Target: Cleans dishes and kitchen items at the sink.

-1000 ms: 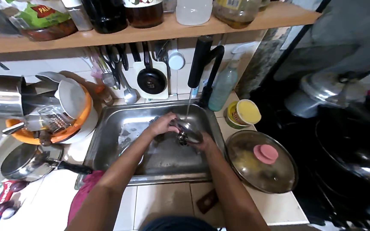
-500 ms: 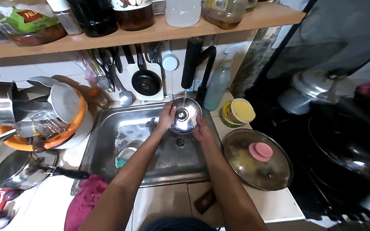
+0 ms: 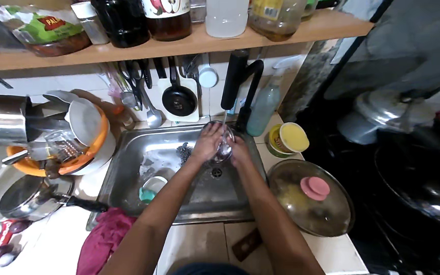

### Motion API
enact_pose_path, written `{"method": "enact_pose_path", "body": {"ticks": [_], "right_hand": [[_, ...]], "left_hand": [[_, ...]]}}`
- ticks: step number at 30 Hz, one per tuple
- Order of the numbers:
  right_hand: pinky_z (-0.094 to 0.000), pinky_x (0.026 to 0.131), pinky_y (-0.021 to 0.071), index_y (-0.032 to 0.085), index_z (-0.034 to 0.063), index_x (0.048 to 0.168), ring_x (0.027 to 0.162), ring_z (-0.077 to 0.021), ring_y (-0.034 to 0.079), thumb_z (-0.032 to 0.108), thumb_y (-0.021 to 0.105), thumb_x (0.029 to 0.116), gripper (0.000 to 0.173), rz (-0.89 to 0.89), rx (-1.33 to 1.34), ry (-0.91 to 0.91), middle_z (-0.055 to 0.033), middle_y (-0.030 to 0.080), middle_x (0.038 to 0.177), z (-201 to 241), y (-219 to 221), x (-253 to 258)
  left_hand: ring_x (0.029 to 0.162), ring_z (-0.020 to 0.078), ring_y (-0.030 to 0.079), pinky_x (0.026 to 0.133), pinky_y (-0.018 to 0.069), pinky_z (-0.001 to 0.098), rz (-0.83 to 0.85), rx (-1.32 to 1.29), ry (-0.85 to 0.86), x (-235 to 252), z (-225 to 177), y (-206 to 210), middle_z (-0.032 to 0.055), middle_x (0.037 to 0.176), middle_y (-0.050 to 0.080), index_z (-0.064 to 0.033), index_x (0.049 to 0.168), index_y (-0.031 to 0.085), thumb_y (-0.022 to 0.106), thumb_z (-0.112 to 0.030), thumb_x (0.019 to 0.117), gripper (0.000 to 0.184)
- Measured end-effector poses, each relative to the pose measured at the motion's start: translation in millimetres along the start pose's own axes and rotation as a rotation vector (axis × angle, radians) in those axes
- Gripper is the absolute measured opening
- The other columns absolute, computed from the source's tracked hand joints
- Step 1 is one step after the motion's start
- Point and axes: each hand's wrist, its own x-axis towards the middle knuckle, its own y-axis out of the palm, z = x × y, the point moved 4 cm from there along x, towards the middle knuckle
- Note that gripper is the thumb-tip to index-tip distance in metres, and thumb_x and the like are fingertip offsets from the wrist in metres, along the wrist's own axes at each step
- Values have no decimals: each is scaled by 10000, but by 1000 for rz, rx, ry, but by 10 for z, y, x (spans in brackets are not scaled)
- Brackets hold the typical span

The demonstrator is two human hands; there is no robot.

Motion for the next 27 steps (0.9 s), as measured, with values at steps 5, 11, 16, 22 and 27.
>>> {"method": "enact_pose_path", "body": {"ticks": [5,11,16,22,27], "right_hand": [[-420,922,515,554,-47,1335,1042,-243,618,101,558,1056,316,-6,-15,-190,-214,629,1214,26,-48,-102],[-430,868,522,639,-61,1228,937,-259,642,81,631,1016,255,21,-299,-279,-218,675,1074,59,-29,-143],[-439,964,499,623,-63,1305,1077,-284,643,115,529,1075,306,219,-387,-269,-244,665,1207,69,81,-224],[-367,869,533,624,-63,1292,960,-230,663,118,463,1102,308,219,-334,-192,-218,687,1140,193,98,-38],[-449,865,509,660,-81,1149,932,-270,640,149,495,1089,290,192,-511,-218,-224,677,1055,341,89,246]], "left_hand": [[1362,391,512,1119,404,571,-56,-595,-488,3,174,89,254,1508,490,-84,1598,331,364,-427,1117,591],[872,250,646,822,551,379,-92,-928,-807,-188,146,396,236,1146,615,38,1420,458,327,-409,1127,550],[812,179,578,762,515,322,-192,-1079,-860,-303,194,483,164,1054,597,19,1406,460,298,-311,1144,451],[886,154,622,807,552,329,-86,-1396,-845,-550,64,533,117,1052,612,17,1346,453,278,-153,1133,324],[829,196,646,721,568,361,-167,-1795,-990,-780,-42,660,103,948,642,-83,1221,516,119,-419,1125,529]]}}
